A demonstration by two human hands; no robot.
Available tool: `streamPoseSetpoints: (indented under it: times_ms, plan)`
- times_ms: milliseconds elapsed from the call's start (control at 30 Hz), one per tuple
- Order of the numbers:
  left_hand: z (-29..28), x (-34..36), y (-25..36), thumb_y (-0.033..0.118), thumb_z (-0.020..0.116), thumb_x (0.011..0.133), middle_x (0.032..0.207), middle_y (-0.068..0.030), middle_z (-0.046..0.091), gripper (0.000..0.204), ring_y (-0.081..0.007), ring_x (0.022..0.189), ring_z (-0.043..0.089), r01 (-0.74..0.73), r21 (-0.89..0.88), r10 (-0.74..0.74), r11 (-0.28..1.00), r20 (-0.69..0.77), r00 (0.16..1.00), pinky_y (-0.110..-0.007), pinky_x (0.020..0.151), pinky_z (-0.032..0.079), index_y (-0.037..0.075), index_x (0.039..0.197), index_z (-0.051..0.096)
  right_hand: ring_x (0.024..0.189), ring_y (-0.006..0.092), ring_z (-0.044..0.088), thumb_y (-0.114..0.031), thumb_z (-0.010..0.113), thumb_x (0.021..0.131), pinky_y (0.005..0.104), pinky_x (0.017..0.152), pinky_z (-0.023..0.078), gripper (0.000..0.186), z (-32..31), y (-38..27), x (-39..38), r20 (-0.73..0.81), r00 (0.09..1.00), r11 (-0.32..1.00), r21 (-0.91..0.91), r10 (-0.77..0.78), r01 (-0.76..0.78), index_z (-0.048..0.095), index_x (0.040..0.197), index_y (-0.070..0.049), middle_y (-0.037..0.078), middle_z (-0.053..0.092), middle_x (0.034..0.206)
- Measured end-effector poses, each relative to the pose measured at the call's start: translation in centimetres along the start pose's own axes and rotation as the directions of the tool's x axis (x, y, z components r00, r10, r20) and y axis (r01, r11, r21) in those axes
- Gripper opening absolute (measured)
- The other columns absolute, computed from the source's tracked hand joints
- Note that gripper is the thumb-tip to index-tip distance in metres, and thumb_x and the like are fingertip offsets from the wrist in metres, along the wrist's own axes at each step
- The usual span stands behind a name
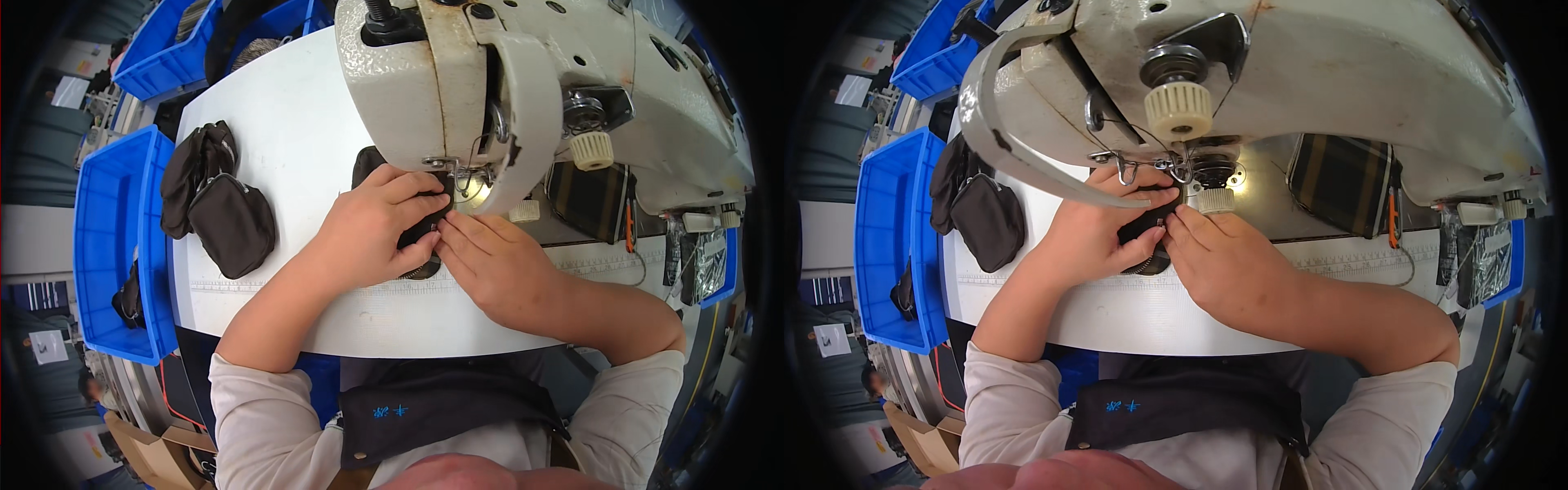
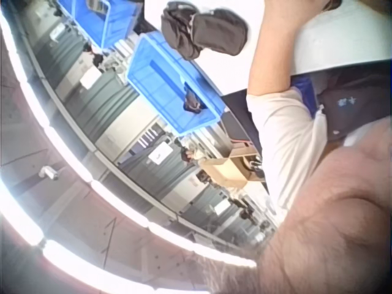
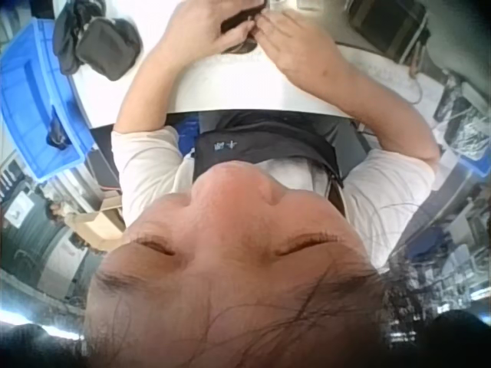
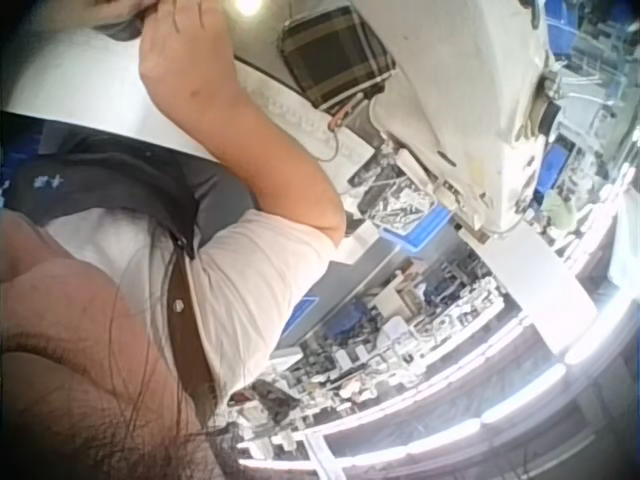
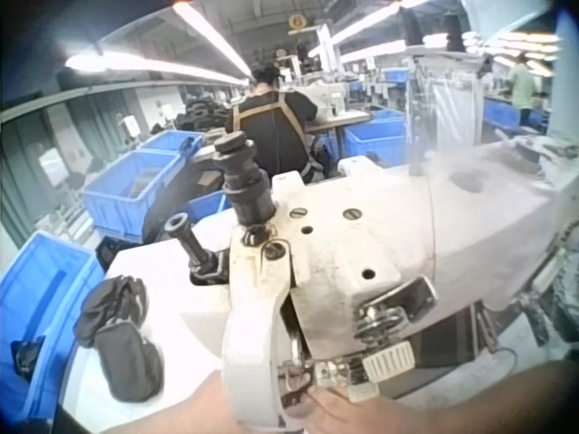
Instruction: The person operates an industrial sewing machine to stitch a zipper onto a small black pouch. They guide the fabric under the needle, pause to adjust the alignment, and continue sewing along the edge. After completing the seam, they remove the pouch and place it into a blue bin before picking up another pouch to repeat the process.
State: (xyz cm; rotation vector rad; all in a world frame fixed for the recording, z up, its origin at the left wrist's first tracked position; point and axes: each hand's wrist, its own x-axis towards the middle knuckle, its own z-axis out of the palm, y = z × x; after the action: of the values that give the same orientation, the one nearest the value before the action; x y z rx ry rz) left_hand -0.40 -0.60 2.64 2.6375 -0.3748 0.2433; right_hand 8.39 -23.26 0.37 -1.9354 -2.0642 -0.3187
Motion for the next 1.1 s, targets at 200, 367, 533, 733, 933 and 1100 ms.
streamPoseSetpoints:
  times_ms: [200, 367, 533, 733, 933, 1100]
  plan:
    - [1.3, -0.1, 1.5, 0.021, 0.078, 0.084, 0.120, -0.0065, 0.070, 0.038, -0.0266, 0.113, 0.066, 0.014, 0.036, -0.012, 0.999, -0.063, 0.998, -0.036, 0.086, 0.061, 0.002, 0.117, 0.077, 0.121, 0.0353, 0.067, -0.010, 0.064, 0.086, 0.0419, 0.103, 0.052, 0.041, -1.8, -0.1, -0.5, 0.112, 0.993, 0.999, -0.030, 0.022, -0.019, 0.070, 0.119, 0.013, 0.026, 0.071, 0.124]
    - [1.1, -0.2, 1.5, 0.021, 0.078, 0.085, 0.120, -0.0065, 0.070, 0.037, -0.0251, 0.116, 0.066, 0.023, 0.066, -0.020, 0.998, -0.046, 0.999, -0.035, 0.089, 0.060, 0.002, 0.117, 0.077, 0.121, 0.0354, 0.067, -0.011, 0.065, 0.085, 0.0422, 0.103, 0.052, 0.041, -1.9, 0.0, -0.6, 0.092, 0.996, 0.999, -0.030, 0.017, -0.014, 0.071, 0.119, 0.013, 0.025, 0.071, 0.125]
    - [1.1, -0.1, 1.5, 0.022, 0.077, 0.086, 0.121, -0.0065, 0.070, 0.037, -0.0245, 0.117, 0.066, 0.046, 0.041, -0.044, 0.998, -0.043, 0.998, -0.035, 0.090, 0.060, 0.002, 0.117, 0.076, 0.121, 0.0354, 0.067, -0.010, 0.065, 0.085, 0.0425, 0.101, 0.052, 0.040, -1.9, 0.3, -0.6, 0.089, 0.996, 1.000, -0.016, 0.017, -0.015, 0.071, 0.118, 0.012, 0.026, 0.071, 0.126]
    - [1.3, 0.2, 0.7, 0.023, 0.077, 0.087, 0.123, -0.0068, 0.071, 0.037, -0.0253, 0.118, 0.066, 0.050, 0.074, -0.042, 0.996, -0.098, 0.994, -0.036, 0.093, 0.059, 0.002, 0.118, 0.076, 0.120, 0.0337, 0.067, -0.009, 0.066, 0.087, 0.0436, 0.099, 0.054, 0.038, -0.8, 0.9, -0.3, 0.027, 0.996, 0.996, 0.007, 0.086, -0.086, 0.072, 0.119, 0.010, 0.024, 0.070, 0.127]
    - [0.6, 0.2, 0.0, 0.025, 0.083, 0.082, 0.138, -0.0111, 0.064, 0.059, -0.0297, 0.123, 0.065, -0.025, 0.043, 0.026, 0.999, -0.028, 0.999, -0.039, 0.098, 0.057, 0.005, 0.134, 0.065, 0.118, 0.0306, 0.067, -0.009, 0.066, 0.085, 0.0426, 0.100, 0.053, 0.039, -1.0, 1.2, -0.4, 0.025, 0.996, 0.996, -0.015, 0.091, -0.090, 0.072, 0.120, 0.008, 0.022, 0.070, 0.126]
    - [-0.4, -0.1, 0.2, 0.021, 0.083, 0.078, 0.143, -0.0149, 0.061, 0.070, -0.0342, 0.125, 0.064, 0.040, -0.063, -0.035, 0.997, 0.081, 0.996, -0.041, 0.099, 0.057, 0.011, 0.142, 0.057, 0.104, 0.0258, 0.067, -0.009, 0.066, 0.083, 0.0394, 0.097, 0.051, 0.039, -1.0, 1.1, -0.4, 0.039, 0.992, 0.993, -0.008, 0.118, -0.118, 0.072, 0.119, 0.006, 0.016, 0.072, 0.115]
